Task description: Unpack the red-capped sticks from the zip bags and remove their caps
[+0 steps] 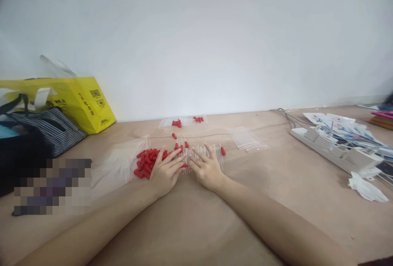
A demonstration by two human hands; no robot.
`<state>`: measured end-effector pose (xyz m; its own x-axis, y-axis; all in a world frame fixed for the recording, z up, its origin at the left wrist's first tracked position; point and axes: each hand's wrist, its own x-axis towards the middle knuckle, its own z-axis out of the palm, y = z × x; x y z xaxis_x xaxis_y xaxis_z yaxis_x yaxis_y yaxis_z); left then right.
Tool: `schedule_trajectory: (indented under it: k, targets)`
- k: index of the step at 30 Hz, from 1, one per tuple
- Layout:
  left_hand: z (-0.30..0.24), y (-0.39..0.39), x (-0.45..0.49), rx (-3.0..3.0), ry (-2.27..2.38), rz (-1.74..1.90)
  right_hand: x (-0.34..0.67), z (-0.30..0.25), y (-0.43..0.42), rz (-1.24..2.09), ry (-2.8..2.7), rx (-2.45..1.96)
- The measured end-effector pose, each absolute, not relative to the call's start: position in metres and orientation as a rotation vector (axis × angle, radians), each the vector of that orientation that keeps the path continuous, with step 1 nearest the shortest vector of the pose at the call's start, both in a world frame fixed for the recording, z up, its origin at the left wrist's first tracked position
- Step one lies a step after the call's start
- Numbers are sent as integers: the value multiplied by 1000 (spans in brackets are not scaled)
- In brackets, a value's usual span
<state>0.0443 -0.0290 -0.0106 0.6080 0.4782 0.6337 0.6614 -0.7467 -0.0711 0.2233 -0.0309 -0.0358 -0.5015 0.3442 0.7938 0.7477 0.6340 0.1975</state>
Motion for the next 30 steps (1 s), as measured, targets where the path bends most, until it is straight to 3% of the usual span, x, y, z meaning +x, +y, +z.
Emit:
schedule_trajectory:
  k: [24, 30]
  targets:
    - [-14, -35, 39, -2542, -864, -970, 223, -31, -35, -664, -2021, -770]
    - [-2, -31, 26, -2477, -1074, -1000, 233, -29, -33, -622, -1979, -943]
